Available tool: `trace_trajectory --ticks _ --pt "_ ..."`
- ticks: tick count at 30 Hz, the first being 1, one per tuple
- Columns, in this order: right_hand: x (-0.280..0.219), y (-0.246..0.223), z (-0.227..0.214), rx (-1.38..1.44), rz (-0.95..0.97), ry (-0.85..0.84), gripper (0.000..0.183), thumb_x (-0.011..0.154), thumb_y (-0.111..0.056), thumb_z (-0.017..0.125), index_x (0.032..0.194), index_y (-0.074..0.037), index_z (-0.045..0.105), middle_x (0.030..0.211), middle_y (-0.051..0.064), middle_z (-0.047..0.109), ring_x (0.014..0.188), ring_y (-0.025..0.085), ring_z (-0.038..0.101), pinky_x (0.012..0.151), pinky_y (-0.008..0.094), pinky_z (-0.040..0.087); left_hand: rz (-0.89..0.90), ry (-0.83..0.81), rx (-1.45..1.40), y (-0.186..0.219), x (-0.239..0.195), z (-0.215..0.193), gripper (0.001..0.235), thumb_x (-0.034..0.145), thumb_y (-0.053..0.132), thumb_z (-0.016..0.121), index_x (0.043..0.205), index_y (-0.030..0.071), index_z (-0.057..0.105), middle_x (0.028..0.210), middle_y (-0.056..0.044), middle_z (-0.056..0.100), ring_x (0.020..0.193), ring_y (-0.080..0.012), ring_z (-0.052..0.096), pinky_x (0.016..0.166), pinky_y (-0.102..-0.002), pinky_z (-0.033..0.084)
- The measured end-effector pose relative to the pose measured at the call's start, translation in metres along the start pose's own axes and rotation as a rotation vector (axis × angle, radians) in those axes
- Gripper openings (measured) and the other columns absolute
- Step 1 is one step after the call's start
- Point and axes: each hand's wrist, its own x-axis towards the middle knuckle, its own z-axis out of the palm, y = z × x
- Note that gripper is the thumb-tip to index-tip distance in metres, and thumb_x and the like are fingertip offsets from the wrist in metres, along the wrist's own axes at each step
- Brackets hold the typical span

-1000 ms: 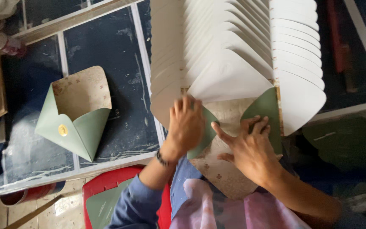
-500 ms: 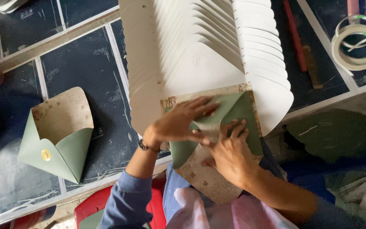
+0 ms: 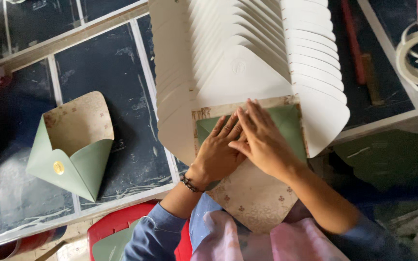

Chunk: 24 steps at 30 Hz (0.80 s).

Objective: The person folds green paper pieces into triangular shapes and places them on a stack. They then handle a stack of white paper sheets, smoothing and aligning them on the table.

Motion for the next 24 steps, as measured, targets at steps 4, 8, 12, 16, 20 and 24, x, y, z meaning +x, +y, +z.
trace_trajectory --ticks 4,8,12,16,20,24 --pt "-0.009 0.012 0.021 -0.065 -0.029 -0.08 0.101 0.095 -0.059 0.062 0.157 0.013 0.029 0.157 0.041 0.036 0.146 0.051 0.04 0.121 0.057 0.03 -0.09 0.092 0.03 0.014 -0.007 0.004 0.072 0.09 0.05 0.058 0.153 0.014 0.052 0.161 -0.013 0.047 0.156 -0.0326 0.035 0.129 -0.043 0.025" --pt "-0.022 0.043 0.012 -0.157 0.054 -0.135 0.101 0.097 -0.07 0.045 0.159 0.008 0.029 0.166 0.033 0.026 0.154 0.043 0.028 0.125 0.051 0.022 -0.338 -0.009 0.099 0.015 -0.013 -0.021 0.088 0.098 0.05 0.047 0.161 -0.008 0.026 0.169 -0.031 0.023 0.157 -0.0424 0.026 0.128 -0.045 0.023" --pt "-0.042 0.053 -0.001 -0.301 0.126 -0.101 0.101 0.097 -0.068 0.045 0.157 0.013 0.035 0.163 0.038 0.033 0.154 0.048 0.031 0.125 0.052 0.028 -0.428 -0.075 0.108 0.017 -0.023 -0.023 0.095 0.101 0.054 0.048 0.162 -0.012 0.019 0.169 -0.035 0.015 0.158 -0.047 0.018 0.129 -0.048 0.016" --pt "-0.042 0.049 -0.004 -0.284 0.113 -0.047 0.102 0.097 -0.066 0.046 0.156 0.017 0.036 0.162 0.04 0.033 0.152 0.05 0.033 0.124 0.053 0.028 -0.436 -0.07 0.117 0.013 -0.015 -0.017 0.106 0.091 0.053 0.068 0.166 -0.001 0.016 0.167 -0.039 0.016 0.155 -0.0527 0.022 0.127 -0.055 0.021" --pt "-0.047 0.058 -0.003 -0.024 0.101 0.138 0.08 0.1 -0.045 0.06 0.155 0.011 0.044 0.159 0.038 0.04 0.146 0.053 0.04 0.118 0.058 0.035 -0.274 -0.047 0.102 -0.008 -0.003 -0.015 0.1 0.069 0.051 0.087 0.152 0.013 0.045 0.143 -0.023 0.046 0.134 -0.0444 0.047 0.122 -0.059 0.031" --pt "-0.062 0.063 -0.035 0.188 0.09 0.442 0.041 0.107 -0.008 0.062 0.143 0.011 0.056 0.149 0.032 0.055 0.142 0.047 0.052 0.123 0.054 0.039 -0.225 -0.019 -0.119 -0.037 -0.011 -0.036 0.055 0.072 0.046 0.088 0.101 0.007 0.061 0.108 -0.016 0.062 0.111 -0.0366 0.051 0.095 -0.047 0.038"
